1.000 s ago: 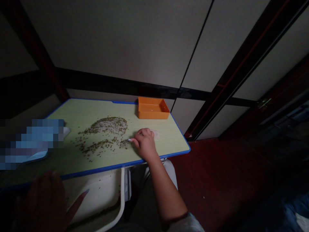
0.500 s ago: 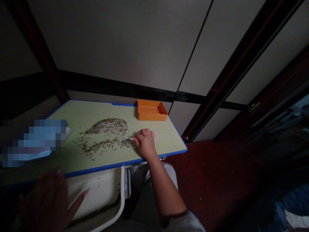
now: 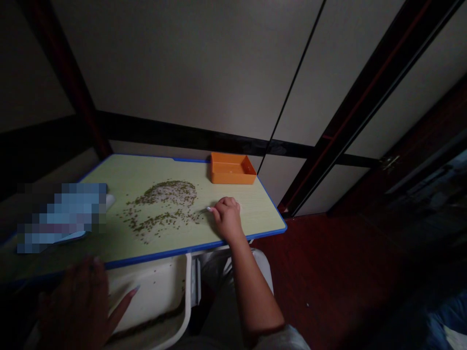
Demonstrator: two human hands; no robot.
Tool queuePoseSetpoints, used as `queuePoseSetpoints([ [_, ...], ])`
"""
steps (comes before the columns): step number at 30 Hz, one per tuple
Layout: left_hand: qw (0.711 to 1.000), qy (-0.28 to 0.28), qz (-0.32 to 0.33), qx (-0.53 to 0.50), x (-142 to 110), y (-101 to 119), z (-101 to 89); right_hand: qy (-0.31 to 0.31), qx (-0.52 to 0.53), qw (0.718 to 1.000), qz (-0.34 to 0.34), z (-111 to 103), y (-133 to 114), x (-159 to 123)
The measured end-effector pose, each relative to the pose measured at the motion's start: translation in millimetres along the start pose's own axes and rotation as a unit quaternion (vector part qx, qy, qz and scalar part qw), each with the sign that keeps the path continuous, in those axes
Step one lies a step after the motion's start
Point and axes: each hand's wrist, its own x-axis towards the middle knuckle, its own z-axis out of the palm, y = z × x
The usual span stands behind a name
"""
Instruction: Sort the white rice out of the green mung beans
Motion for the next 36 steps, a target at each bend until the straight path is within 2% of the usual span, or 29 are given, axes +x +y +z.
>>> queuePoseSetpoints([
  [8, 1.000, -0.010, -0.009, -0.012, 4, 1, -2.0, -0.025, -0.055, 0.998, -0.001, -1, -6, 3],
  [17, 1.000, 0.009, 0.013, 0.002, 2, -3, 1.7, -0.036, -0.141, 0.989, 0.010, 5, -18, 15],
  [22, 1.000, 0.008, 0.018, 0.005, 3, -1, -2.0, -0.020, -0.075, 0.997, 0.024, -1, -27, 8],
  [25, 1.000, -0.006, 0.028, 0.003, 4, 0, -4.2, -0.003, -0.009, 1.000, 0.030, -1, -46, -5],
  [28, 1.000, -0.018, 0.016, -0.001, 4, 0, -4.4, -0.027, 0.037, 0.999, 0.020, 4, -69, -18],
  [32, 1.000, -0.011, 0.013, -0.007, 2, -2, -3.0, -0.056, 0.035, 0.998, 0.023, 12, -90, -28],
  [36, 1.000, -0.015, 0.019, -0.019, 2, -2, -3.0, -0.063, -0.006, 0.997, 0.038, 15, -95, -29],
])
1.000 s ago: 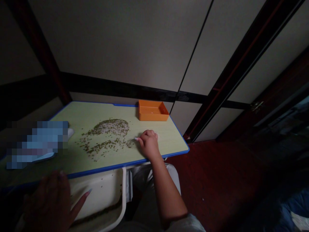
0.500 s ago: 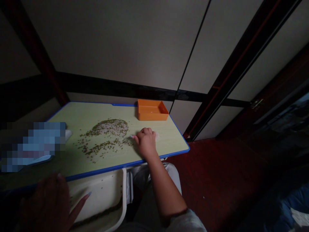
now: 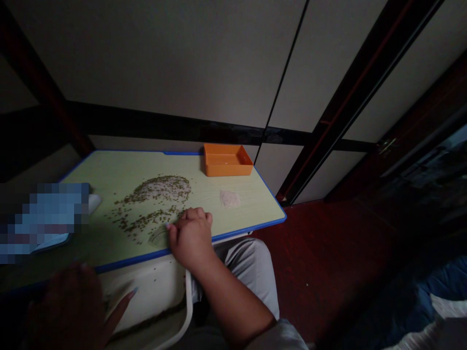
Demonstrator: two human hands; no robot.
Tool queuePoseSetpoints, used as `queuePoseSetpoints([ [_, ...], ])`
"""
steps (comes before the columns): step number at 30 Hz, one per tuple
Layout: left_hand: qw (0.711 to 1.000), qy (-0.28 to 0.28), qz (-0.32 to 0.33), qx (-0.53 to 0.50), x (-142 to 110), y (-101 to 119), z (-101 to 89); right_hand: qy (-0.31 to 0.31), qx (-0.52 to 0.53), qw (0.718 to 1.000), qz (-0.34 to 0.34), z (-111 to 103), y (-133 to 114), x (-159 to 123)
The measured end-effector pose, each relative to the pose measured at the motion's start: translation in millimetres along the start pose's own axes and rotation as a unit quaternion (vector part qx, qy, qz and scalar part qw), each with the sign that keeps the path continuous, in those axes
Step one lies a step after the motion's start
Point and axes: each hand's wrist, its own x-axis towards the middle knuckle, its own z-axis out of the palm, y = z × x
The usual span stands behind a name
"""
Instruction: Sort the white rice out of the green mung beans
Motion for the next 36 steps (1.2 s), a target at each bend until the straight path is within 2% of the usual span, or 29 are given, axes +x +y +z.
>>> queuePoseSetpoints([
  [6, 0.999, -0.014, -0.028, -0.006, 0, 2, -1.5, 0.027, -0.073, 0.995, 0.062, -3, 10, 0],
  [15, 0.998, -0.060, -0.026, 0.007, 3, 4, -8.0, 0.069, -0.153, 0.978, 0.126, -17, 41, 2],
  [21, 0.997, -0.058, -0.041, -0.014, 0, 3, -7.1, 0.102, -0.147, 0.972, 0.155, -26, 59, 1],
  [27, 0.997, -0.050, -0.047, -0.022, 0, 4, -4.1, 0.126, -0.116, 0.972, 0.160, -36, 65, -2],
  [32, 0.996, -0.049, -0.069, -0.018, -2, 3, 0.1, 0.095, -0.103, 0.980, 0.144, -29, 60, -1],
  [36, 0.998, -0.041, -0.050, -0.016, -4, 0, 3.0, 0.080, -0.121, 0.978, 0.152, -23, 59, 3],
])
